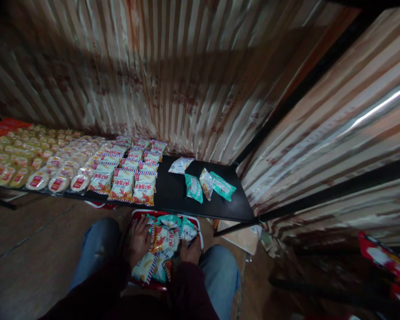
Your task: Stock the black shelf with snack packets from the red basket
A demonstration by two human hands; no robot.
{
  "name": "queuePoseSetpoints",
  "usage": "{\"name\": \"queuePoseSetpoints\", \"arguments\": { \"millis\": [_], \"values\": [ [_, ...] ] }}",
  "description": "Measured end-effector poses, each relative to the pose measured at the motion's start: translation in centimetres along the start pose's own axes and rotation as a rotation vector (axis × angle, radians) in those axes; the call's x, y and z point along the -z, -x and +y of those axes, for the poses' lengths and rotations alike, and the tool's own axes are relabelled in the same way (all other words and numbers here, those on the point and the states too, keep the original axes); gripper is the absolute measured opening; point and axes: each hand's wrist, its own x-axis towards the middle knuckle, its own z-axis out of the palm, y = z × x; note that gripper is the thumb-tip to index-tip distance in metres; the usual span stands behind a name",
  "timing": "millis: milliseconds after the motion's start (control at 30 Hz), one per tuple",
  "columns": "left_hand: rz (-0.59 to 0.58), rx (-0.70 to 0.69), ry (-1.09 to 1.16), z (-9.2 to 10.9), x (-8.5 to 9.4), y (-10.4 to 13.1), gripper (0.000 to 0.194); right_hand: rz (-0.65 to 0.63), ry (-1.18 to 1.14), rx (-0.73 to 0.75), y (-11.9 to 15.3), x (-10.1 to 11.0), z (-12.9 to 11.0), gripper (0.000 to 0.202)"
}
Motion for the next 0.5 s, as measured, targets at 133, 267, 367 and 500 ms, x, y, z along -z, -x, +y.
{"name": "queuePoseSetpoints", "arguments": {
  "millis": [133,267,367,500],
  "values": [
    [-0.033,-0.160,0.086,2.3,0.1,-0.3,0.039,0.177,-0.019,0.103,0.4,0.1,-0.3,0.075],
    [-0.082,-0.184,0.214,4.9,1.2,-2.5,0.044,0.163,-0.018,0.300,-0.8,1.1,-3.6,0.064],
    [-0.091,-0.179,0.271,6.2,1.5,-5.1,0.046,0.183,-0.002,0.402,-3.0,1.9,-6.7,0.060],
    [-0.096,-0.123,0.286,7.3,1.5,-8.3,0.043,0.253,0.018,0.508,-5.6,2.7,-9.8,0.056]
  ]
}}
